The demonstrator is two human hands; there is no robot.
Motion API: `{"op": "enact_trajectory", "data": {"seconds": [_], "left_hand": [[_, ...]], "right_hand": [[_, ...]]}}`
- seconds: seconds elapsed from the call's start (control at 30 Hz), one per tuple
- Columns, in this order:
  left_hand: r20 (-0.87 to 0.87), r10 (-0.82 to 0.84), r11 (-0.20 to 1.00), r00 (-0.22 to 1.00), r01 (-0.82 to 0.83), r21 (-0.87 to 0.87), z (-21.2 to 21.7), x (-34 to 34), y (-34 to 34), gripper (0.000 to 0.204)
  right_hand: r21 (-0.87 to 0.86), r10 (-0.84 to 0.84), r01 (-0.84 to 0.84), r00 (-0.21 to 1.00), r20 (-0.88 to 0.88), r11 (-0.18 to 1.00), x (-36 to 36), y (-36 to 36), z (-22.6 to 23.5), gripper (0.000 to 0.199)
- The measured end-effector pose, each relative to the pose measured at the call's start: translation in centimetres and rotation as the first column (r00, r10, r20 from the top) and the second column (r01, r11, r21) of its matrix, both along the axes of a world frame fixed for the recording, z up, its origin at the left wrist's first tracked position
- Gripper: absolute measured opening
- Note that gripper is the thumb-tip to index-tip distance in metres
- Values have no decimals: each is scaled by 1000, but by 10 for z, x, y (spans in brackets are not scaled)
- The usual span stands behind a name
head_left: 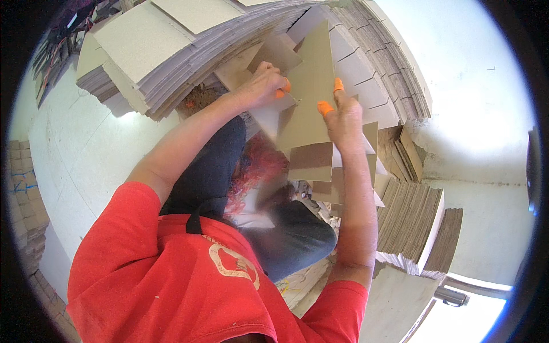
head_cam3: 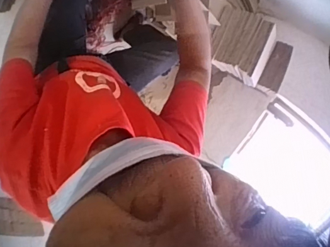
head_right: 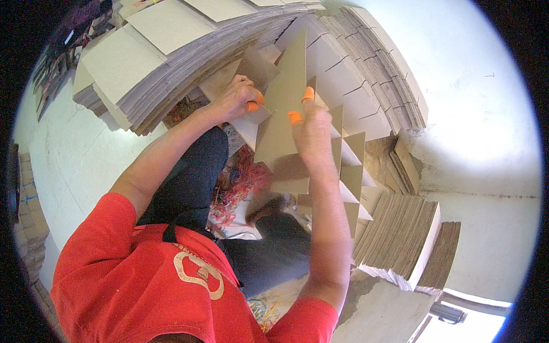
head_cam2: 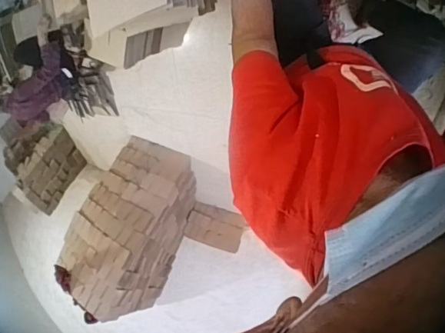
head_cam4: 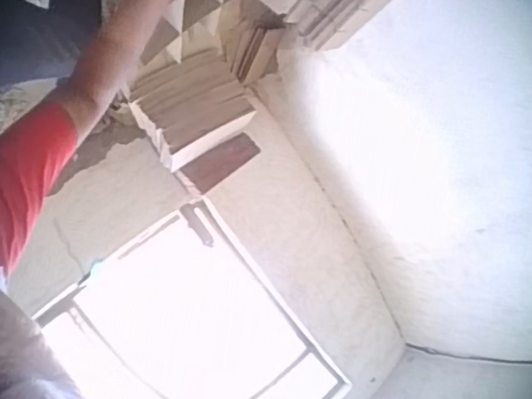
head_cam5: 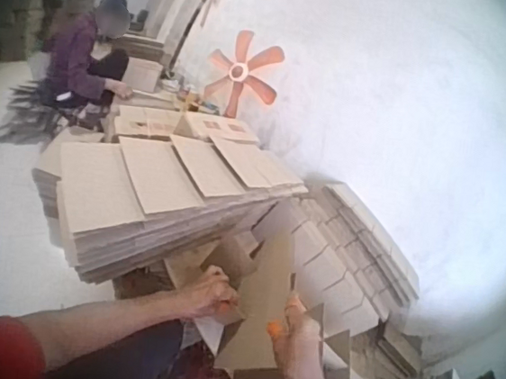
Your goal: The person sits on the floor and repeatedly folds flat cardboard pieces along pre-scored lines, then stacks the folded pieces to the right. The hands manipulate each piece individually, folding flaps inward and placing the finished units into a growing stack.
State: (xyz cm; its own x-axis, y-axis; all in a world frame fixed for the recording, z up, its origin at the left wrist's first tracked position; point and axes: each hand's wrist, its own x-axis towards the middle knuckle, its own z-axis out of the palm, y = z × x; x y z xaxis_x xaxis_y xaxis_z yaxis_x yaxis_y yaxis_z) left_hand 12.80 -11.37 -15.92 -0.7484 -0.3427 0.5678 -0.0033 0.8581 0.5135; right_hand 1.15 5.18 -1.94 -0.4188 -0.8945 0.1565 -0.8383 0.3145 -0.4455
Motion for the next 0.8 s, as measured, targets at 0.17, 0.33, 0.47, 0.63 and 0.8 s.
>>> {"op": "enact_trajectory", "data": {"seconds": [0.17, 0.33, 0.47, 0.63, 0.8], "left_hand": [[47, -19, 1000, 999, 20, -21, 4, 2, -4, 15], [63, 45, 997, 997, -50, 66, 4, 1, 4, 15], [87, 39, 999, 995, -37, -18, 7, 4, -1, 35], [90, -26, 968, 996, 48, -246, 24, 8, 17, 78], [159, -176, 951, 971, 209, -226, 34, -39, 15, 98]], "right_hand": [[209, 62, -61, 998, 3, 976, 8, -6, -38, 49], [354, 160, -69, 959, -234, 933, 28, 3, -77, 50], [324, 70, -3, 978, -197, 946, 29, 6, -49, 53], [-259, -375, 276, 763, -527, 926, -89, 49, -45, 53], [214, -500, 606, 771, -395, 766, -192, 145, -59, 50]]}}
